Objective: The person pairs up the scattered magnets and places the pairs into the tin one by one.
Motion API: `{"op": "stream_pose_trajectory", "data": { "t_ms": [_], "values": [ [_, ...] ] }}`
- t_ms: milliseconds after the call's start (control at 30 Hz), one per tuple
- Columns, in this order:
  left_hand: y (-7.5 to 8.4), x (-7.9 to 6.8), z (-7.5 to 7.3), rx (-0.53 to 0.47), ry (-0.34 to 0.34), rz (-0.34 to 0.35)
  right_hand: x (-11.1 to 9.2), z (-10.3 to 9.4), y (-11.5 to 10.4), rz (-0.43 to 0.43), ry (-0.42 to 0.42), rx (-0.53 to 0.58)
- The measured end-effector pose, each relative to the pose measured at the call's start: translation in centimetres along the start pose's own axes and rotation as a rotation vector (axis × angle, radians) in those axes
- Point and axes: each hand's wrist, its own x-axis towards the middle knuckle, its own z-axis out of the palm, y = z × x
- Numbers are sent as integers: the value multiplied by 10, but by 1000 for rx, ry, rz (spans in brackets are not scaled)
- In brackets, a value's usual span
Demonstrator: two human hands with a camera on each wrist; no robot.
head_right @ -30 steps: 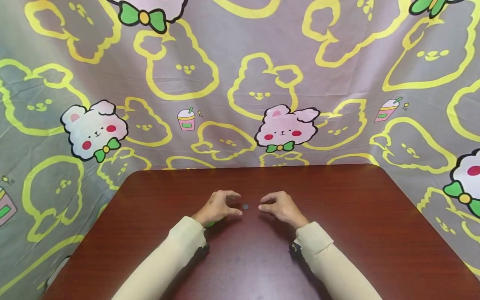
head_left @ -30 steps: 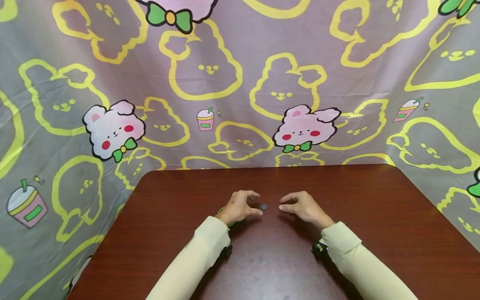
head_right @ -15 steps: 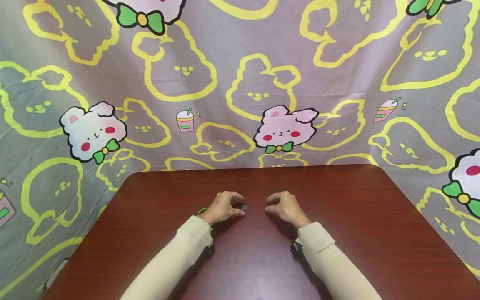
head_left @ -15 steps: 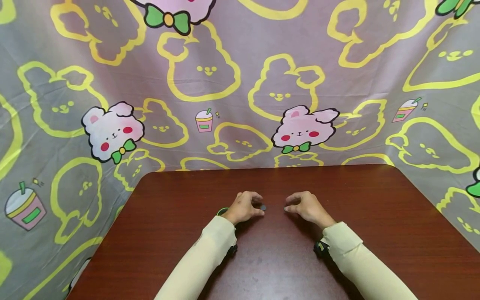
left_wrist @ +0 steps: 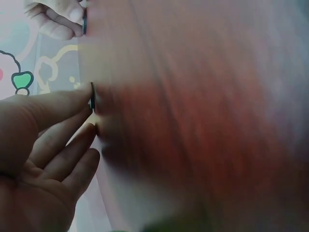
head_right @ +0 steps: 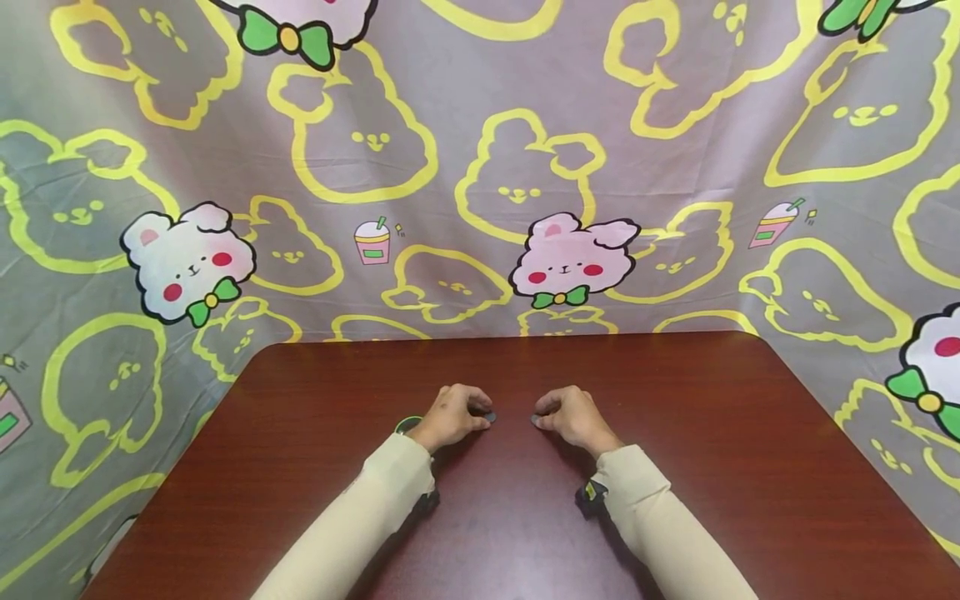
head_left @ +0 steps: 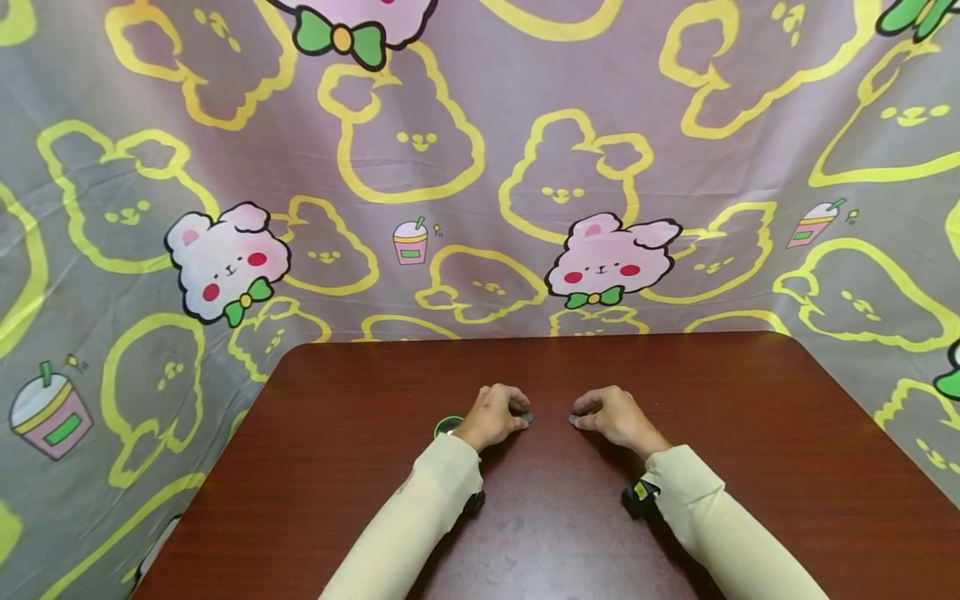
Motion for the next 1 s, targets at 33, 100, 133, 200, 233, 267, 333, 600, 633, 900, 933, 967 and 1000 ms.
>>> {"op": "stream_pose_trajectory", "data": {
  "t_ms": [33,100,133,200,233,267,333,600,633,900,933,967,1000],
  "values": [
    [0,0,1,-1,6,2,0,0,0,2,3,-3],
    [0,0,2,-1,19,3,0,2,1,9,8,-5],
    [1,0,3,-2,25,-1,0,2,1,14,11,-6],
    [1,0,4,-5,38,-3,1,4,1,20,18,-8],
    [1,0,4,-6,44,-7,1,4,0,22,22,-8],
    [1,-1,4,-4,51,-9,1,5,0,25,23,-6],
    [1,-1,5,-10,62,-16,1,6,-1,34,28,-3],
    [0,0,10,-74,87,-17,3,10,-5,82,36,9],
    [0,0,11,-86,85,-17,3,11,-5,79,38,13],
    [0,1,16,-156,89,16,4,18,-9,77,30,50],
    [0,1,16,-154,92,15,4,18,-10,84,33,50],
    [1,1,17,-154,95,13,4,19,-11,80,35,45],
    [1,0,17,-156,97,9,4,19,-11,77,38,39]
  ]
}}
